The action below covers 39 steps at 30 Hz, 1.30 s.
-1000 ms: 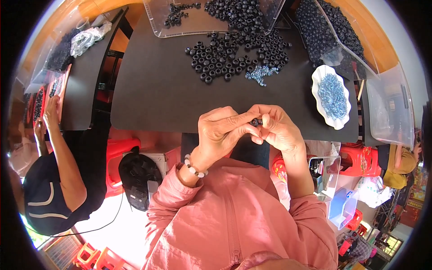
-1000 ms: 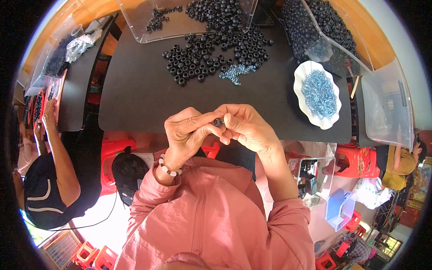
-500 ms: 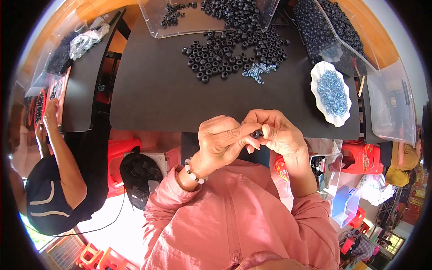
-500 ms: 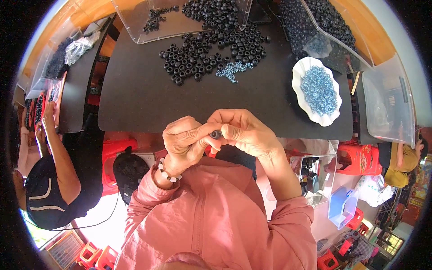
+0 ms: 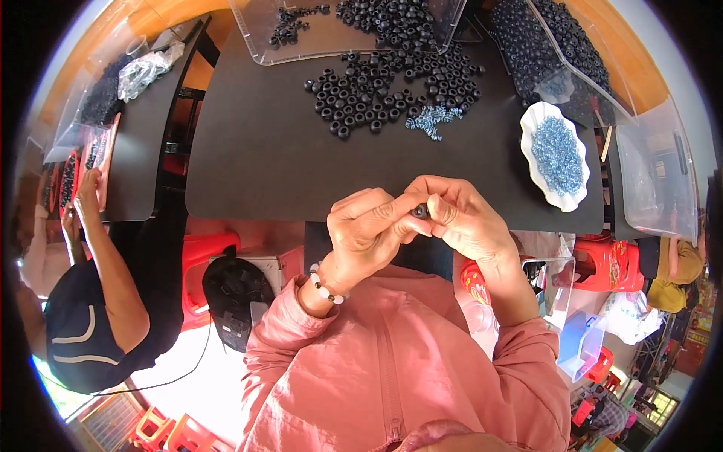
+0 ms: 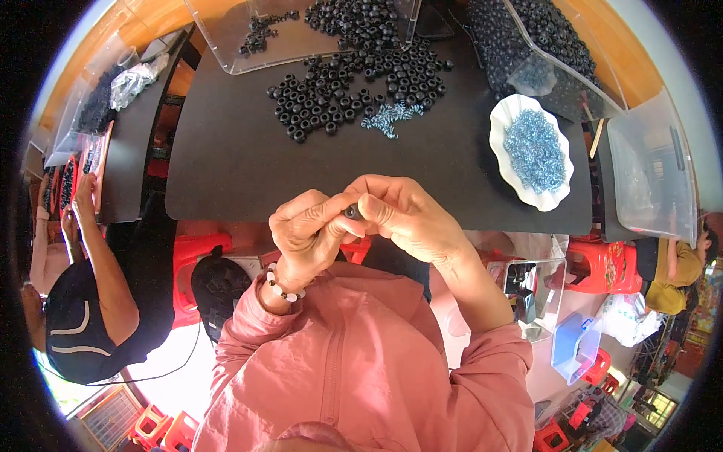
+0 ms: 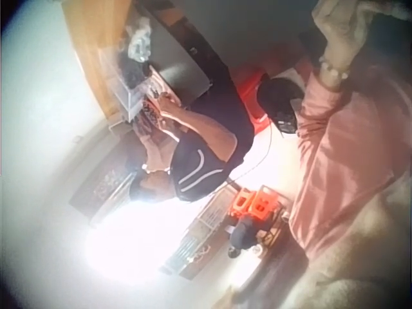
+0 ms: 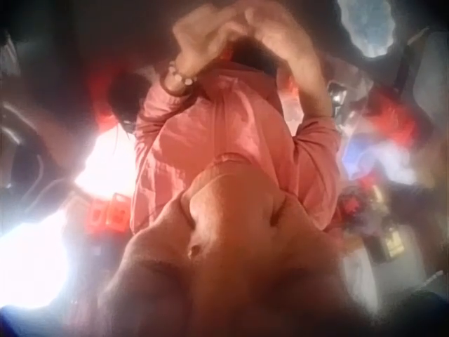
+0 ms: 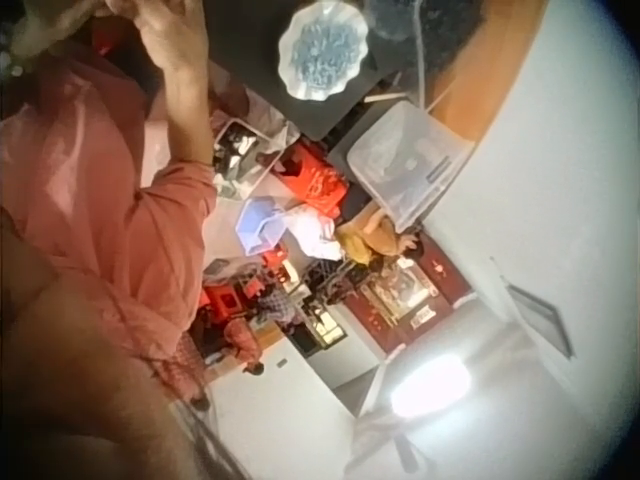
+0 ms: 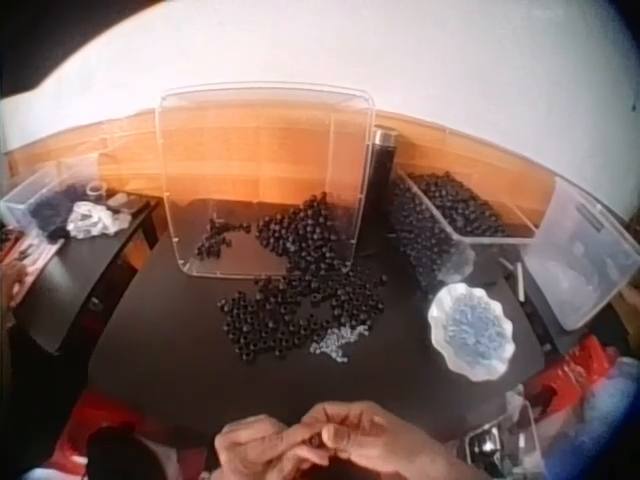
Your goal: The person assembles small black plastic rings with blue spacers by hand at a work table.
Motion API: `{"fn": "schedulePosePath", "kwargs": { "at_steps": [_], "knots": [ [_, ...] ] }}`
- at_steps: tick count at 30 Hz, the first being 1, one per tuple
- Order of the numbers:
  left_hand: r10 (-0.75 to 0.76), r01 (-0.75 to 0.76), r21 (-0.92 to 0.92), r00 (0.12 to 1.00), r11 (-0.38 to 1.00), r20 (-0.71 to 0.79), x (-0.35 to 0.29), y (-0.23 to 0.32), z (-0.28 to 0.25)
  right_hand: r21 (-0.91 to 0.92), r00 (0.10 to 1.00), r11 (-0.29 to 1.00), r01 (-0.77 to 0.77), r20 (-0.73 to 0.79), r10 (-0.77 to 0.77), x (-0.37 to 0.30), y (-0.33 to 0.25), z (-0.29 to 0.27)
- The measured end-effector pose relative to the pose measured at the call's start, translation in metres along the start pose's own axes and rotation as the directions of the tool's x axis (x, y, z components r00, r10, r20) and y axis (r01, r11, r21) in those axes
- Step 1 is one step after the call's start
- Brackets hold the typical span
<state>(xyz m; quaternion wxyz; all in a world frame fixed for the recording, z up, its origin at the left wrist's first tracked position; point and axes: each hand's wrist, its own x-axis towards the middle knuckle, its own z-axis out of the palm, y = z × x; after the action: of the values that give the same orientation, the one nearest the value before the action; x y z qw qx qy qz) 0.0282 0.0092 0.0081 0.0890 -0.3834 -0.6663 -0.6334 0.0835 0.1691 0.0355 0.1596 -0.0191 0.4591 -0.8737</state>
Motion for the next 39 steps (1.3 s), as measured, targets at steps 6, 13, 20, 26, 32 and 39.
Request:
{"fn": "schedulePosePath", "kwargs": {
  "at_steps": [6, 13, 20, 26, 32, 39],
  "knots": [
    [0.035, -0.036, -0.021, 0.997, 0.999, -0.07, 0.006, -0.004, 0.003, 0.1, 0.995, 0.991, 0.083, -0.065, -0.077, 0.002, 0.012, -0.006],
    [-0.018, 0.022, 0.029, 0.994, 0.999, -0.11, 0.003, -0.008, 0.003, -0.085, 0.985, 0.996, 0.035, -0.168, -0.049, 0.001, 0.007, -0.013],
    [-0.01, 0.012, 0.02, 0.994, 1.0, -0.107, 0.003, -0.012, 0.005, -0.292, 0.954, 0.954, 0.075, -0.258, -0.154, -0.001, -0.004, -0.007],
    [-0.003, 0.006, 0.029, 0.997, 1.0, -0.075, 0.006, -0.014, 0.009, -0.548, 0.933, 0.831, 0.101, -0.238, -0.27, -0.001, -0.004, -0.003],
    [0.004, -0.003, 0.025, 1.0, 1.0, -0.026, 0.008, -0.014, 0.009, -0.721, 0.946, 0.693, 0.012, -0.216, -0.241, 0.0, -0.021, -0.002],
    [-0.321, 0.321, -0.037, 0.947, 0.946, 0.005, 0.021, -0.008, -0.003, -0.952, 0.776, 0.305, 0.005, -0.189, -0.602, 0.013, -0.092, -0.042]
  ]
}}
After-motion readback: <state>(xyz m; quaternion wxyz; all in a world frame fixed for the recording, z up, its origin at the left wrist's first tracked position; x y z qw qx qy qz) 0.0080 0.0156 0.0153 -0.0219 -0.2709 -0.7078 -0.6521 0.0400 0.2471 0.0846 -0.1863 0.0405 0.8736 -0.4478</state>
